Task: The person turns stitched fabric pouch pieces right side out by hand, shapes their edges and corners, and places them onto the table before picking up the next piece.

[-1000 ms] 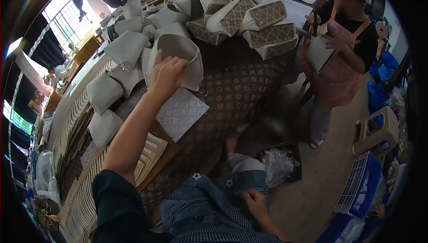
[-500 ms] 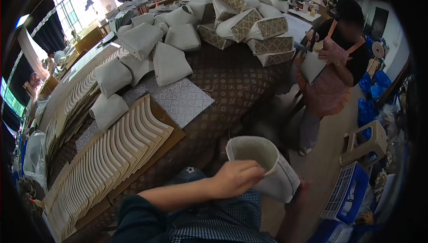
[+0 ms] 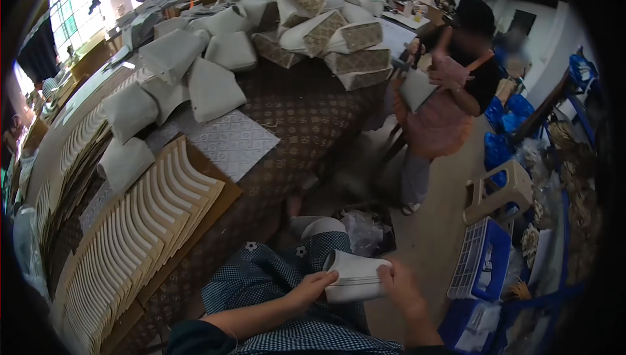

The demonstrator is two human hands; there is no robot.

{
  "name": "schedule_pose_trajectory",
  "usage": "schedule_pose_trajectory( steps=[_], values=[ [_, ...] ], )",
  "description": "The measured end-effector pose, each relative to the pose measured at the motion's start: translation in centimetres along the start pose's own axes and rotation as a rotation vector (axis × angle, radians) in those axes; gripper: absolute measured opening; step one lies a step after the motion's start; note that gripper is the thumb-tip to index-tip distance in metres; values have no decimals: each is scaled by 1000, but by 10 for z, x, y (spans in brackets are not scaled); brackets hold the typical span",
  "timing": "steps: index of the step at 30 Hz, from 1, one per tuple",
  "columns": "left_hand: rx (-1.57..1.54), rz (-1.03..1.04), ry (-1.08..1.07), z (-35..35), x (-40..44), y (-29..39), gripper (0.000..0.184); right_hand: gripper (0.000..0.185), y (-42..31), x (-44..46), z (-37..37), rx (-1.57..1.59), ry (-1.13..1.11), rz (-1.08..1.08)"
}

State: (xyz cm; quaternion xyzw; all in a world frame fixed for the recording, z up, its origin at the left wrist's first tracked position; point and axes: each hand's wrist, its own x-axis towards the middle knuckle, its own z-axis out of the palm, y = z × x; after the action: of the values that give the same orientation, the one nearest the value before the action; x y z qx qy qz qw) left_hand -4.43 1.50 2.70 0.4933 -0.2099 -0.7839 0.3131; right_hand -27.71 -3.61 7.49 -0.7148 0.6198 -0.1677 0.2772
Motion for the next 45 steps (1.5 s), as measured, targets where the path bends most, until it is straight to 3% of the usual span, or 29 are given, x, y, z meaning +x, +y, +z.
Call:
schedule_pose_trajectory(
  steps=[1, 5, 7, 11, 14, 17, 19, 22, 25, 27, 28, 30, 32, 35, 38, 41, 43, 44, 45],
  values=[
    [15, -13, 23, -2, -1, 1, 45, 37, -8, 1, -2, -113, -46, -20],
    [58, 187, 40, -4, 11, -5, 40, 44, 0, 8, -1, 248, -97, 155],
    [-5, 172, 5, -3, 7, -2, 40, 47, 11, 9, 8, 485, -86, 270],
    [-225, 25, 16, -16, 7, 1, 40, 41, 10, 9, 28, 471, -172, 279],
    [-258, 56, 101, -29, 23, -7, 41, 40, 12, 8, 56, 637, -314, 243],
    [-226, 234, 140, -35, 19, -7, 39, 37, 3, 13, 75, 714, -494, 199],
    [-102, 280, 109, -42, 17, -8, 36, 35, 8, 18, 91, 590, -576, 164],
    [25, 388, 63, -49, 22, -11, 33, 43, -11, 29, 103, 480, -558, -108],
    [277, 587, 95, -51, 31, -20, 34, 38, 23, 40, 150, 279, -645, -135],
    [553, 668, 134, -46, 29, -21, 33, 31, 50, 54, 183, 159, -845, -14],
    [722, 676, 149, -40, 23, -13, 32, 30, 51, 56, 190, 275, -820, -57],
    [936, 726, 155, -33, 18, -5, 30, 28, 52, 55, 187, 309, -821, -194],
    [1021, 828, 149, -30, 19, 1, 28, 31, 10, 62, 146, 131, -875, -391],
    [1133, 781, 73, -23, 16, 4, 32, 37, 99, 82, 241, 235, -908, -532],
    [1027, 656, 160, -31, 19, 6, 33, 34, 19, 80, 166, 204, -918, -331],
    [270, 630, 136, -46, 14, 6, 39, 30, -5, 83, 159, 114, -741, -283],
    [223, 593, 125, -59, 3, 2, 38, 29, -8, 85, 149, 255, -620, -258],
    [201, 573, 119, -64, -4, -1, 38, 31, -13, 83, 135, 359, -575, -118],
    [179, 551, 111, -68, -9, -5, 37, 32, -32, 75, 116, 647, -563, 173]
  ],
)
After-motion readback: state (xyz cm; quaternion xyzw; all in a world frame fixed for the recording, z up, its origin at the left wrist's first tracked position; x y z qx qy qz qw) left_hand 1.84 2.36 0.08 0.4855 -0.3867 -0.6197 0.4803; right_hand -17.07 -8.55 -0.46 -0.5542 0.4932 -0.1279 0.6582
